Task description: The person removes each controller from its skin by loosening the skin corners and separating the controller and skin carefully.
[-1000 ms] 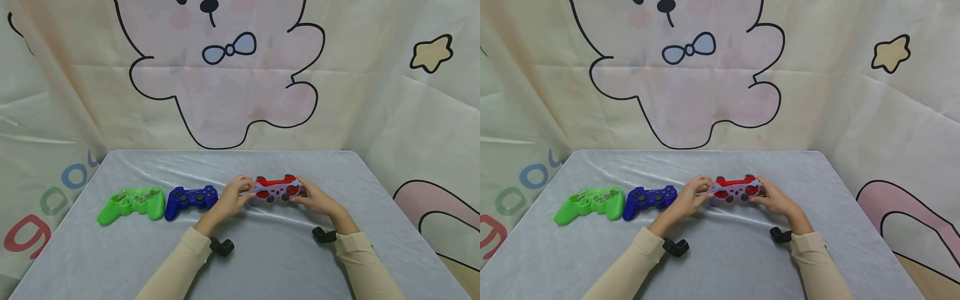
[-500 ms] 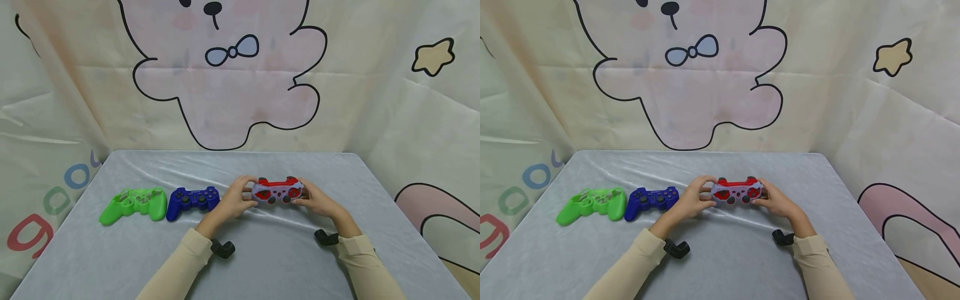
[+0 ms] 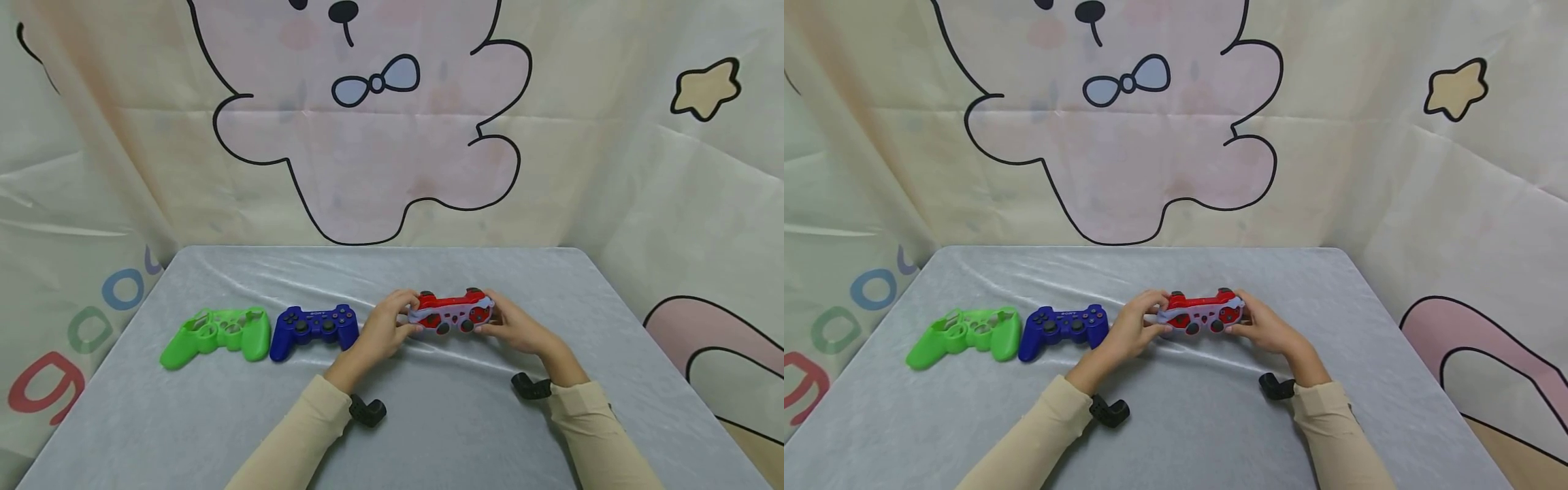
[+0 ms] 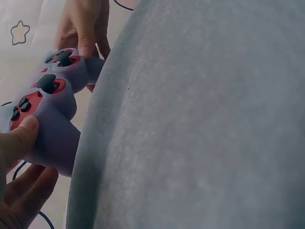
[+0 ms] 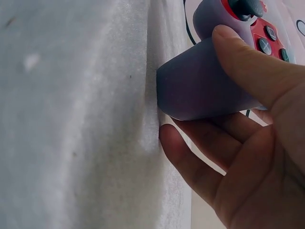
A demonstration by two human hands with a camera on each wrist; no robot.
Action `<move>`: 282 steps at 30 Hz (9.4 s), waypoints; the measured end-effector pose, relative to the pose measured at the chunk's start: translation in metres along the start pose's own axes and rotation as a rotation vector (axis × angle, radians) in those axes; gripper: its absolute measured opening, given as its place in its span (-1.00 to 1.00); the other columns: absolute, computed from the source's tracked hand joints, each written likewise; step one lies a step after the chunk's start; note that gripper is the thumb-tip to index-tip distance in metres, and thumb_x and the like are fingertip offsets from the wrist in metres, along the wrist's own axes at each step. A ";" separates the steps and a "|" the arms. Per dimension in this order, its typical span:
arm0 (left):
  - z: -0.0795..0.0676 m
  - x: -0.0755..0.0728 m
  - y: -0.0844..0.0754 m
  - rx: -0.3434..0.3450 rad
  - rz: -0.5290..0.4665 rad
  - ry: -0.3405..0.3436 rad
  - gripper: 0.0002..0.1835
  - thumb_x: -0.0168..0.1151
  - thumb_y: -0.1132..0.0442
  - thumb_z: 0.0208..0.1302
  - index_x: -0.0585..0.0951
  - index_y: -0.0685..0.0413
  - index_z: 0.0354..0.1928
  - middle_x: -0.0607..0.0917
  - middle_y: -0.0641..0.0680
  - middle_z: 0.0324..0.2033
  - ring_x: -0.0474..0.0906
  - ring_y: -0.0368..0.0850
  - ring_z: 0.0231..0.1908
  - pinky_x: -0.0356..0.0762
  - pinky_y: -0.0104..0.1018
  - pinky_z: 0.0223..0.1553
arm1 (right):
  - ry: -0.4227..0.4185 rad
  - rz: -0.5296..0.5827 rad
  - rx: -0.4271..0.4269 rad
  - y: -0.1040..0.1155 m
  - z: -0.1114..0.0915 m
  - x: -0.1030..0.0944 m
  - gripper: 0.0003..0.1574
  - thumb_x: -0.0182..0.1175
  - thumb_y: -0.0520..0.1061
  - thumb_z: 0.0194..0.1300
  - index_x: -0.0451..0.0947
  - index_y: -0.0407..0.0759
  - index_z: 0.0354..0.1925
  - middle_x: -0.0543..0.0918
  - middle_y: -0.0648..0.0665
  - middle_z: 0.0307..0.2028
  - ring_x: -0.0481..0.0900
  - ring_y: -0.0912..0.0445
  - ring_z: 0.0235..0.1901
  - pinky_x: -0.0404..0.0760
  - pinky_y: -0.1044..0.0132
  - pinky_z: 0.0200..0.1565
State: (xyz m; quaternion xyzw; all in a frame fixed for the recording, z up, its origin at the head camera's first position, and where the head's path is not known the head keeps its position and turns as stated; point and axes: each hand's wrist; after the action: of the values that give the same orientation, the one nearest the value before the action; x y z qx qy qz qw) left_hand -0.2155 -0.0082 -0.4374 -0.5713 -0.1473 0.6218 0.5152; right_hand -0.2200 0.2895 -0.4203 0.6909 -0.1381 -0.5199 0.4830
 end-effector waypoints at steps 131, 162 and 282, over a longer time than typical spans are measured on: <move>0.000 0.019 -0.028 0.010 0.362 -0.008 -0.67 0.47 0.22 0.22 0.69 -0.25 0.01 0.32 0.17 0.40 0.51 0.08 0.19 0.68 -0.02 -0.03 | -0.129 -0.124 0.027 0.010 0.008 0.015 0.05 0.37 -0.39 0.21 0.07 -0.06 0.50 0.42 -0.36 0.29 0.53 -0.15 0.12 0.60 0.29 0.06; 0.002 0.030 -0.031 0.003 0.116 -0.192 -0.91 0.38 0.38 0.25 0.75 0.03 -0.27 0.43 0.18 0.29 0.56 0.14 0.14 0.60 -0.03 0.15 | -0.141 -0.162 0.026 0.012 0.010 0.014 0.05 0.41 -0.37 0.18 0.10 -0.12 0.49 0.49 -0.37 0.24 0.57 -0.15 0.09 0.63 0.13 0.03; -0.002 0.006 -0.021 0.026 0.307 0.056 -0.35 0.30 0.43 0.31 0.45 -0.08 0.42 0.55 0.29 0.26 0.56 0.18 0.23 0.52 0.07 0.26 | -0.331 -0.295 -0.036 0.037 0.016 0.032 -0.65 0.43 -0.34 0.17 0.39 -0.19 -0.39 0.37 -0.39 0.29 0.47 -0.31 0.17 0.52 -0.13 0.08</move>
State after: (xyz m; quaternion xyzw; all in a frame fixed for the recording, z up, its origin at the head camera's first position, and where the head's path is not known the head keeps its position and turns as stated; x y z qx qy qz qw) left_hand -0.2025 0.0048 -0.4259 -0.5974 -0.0357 0.6788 0.4255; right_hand -0.2085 0.2408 -0.4095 0.6000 -0.1037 -0.6937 0.3848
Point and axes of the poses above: each hand's wrist, its own z-axis towards the middle knuckle, its own x-axis out of the palm, y = z × x
